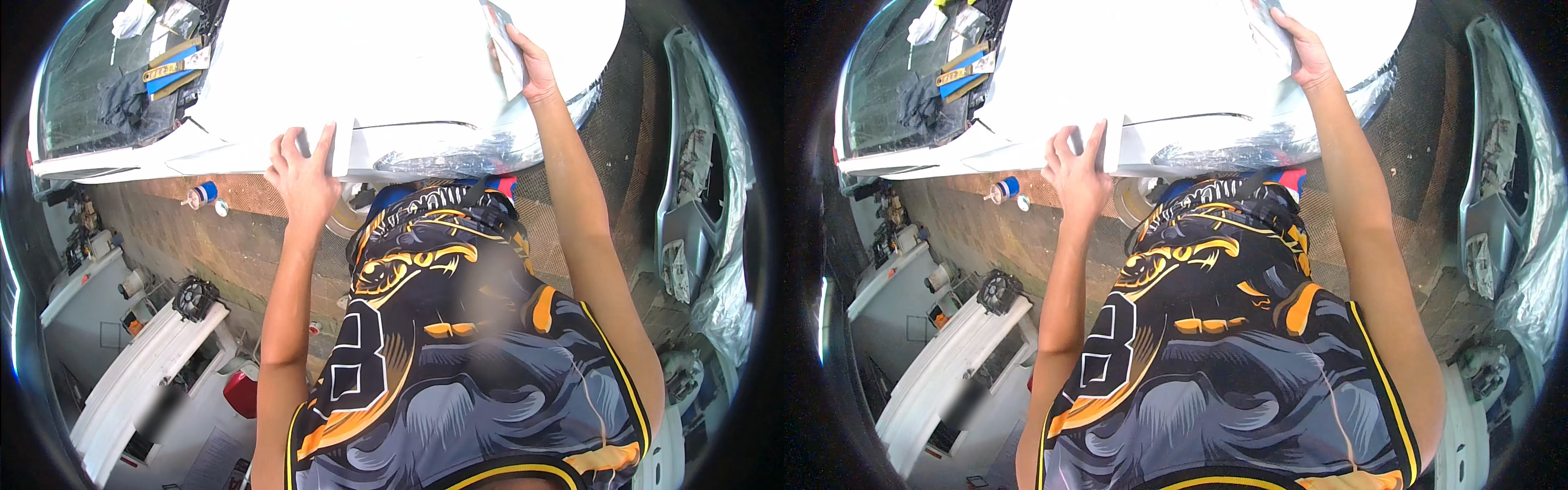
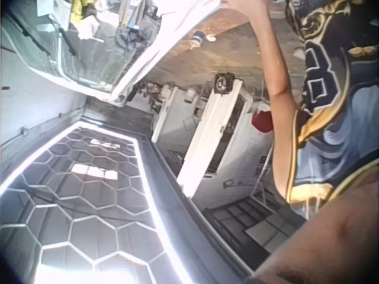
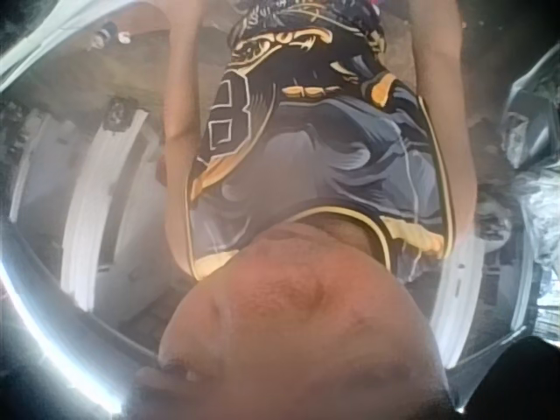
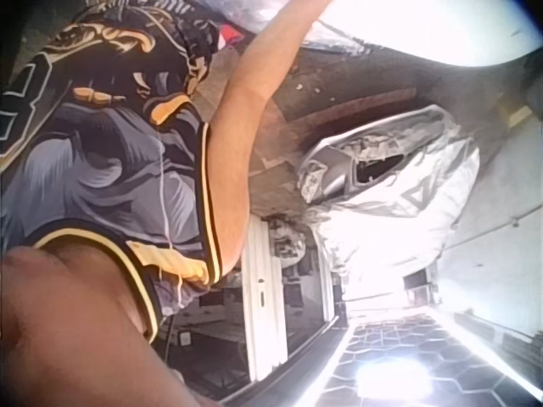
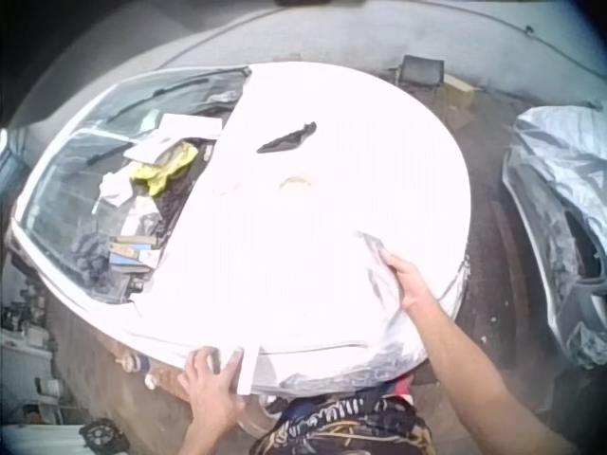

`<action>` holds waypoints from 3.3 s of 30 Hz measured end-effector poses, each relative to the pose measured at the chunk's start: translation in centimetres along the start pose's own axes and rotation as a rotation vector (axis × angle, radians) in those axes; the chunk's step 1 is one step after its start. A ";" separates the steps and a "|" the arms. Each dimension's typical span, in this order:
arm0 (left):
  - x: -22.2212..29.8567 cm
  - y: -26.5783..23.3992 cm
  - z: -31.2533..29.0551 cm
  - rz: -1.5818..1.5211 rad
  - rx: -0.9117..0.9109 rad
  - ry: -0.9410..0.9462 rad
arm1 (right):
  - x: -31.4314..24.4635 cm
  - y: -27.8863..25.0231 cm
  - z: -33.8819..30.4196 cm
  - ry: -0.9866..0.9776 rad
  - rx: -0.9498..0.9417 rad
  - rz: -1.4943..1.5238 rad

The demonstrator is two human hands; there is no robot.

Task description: The person sands the hood of a white car using two sanding blocks, moving them in overlapping strokes across the surface. The person occasionally pauses to reposition the blocks and continues sanding different areas of the hood.

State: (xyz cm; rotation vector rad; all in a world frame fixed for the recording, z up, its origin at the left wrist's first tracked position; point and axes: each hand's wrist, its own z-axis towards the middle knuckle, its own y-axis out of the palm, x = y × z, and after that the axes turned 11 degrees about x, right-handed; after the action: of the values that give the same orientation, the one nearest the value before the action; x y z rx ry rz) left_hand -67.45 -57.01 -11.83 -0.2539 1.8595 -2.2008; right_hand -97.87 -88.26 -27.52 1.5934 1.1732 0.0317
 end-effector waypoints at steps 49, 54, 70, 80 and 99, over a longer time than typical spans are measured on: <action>-5.3 -5.0 5.8 0.050 0.026 -0.022 | -0.2 0.0 -0.3 0.125 -0.290 0.247; -7.4 -4.4 8.2 0.097 -0.066 -0.026 | -0.1 -0.5 0.1 0.089 -0.288 0.169; -8.9 -5.4 8.0 0.057 -0.101 -0.053 | -0.8 0.0 -0.9 0.098 -0.250 0.178; -9.3 -5.1 9.0 0.087 -0.111 -0.044 | -0.9 -0.5 -0.7 0.082 -0.363 0.247; -9.4 -2.3 3.5 0.032 0.027 -0.021 | -1.2 -0.4 -0.1 0.130 -0.488 0.371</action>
State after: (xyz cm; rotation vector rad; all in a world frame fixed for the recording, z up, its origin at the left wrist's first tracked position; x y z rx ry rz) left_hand -57.68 -57.17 -8.68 -0.2394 1.8092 -2.1913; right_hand -98.76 -89.04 -27.16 1.3582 0.8641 0.6250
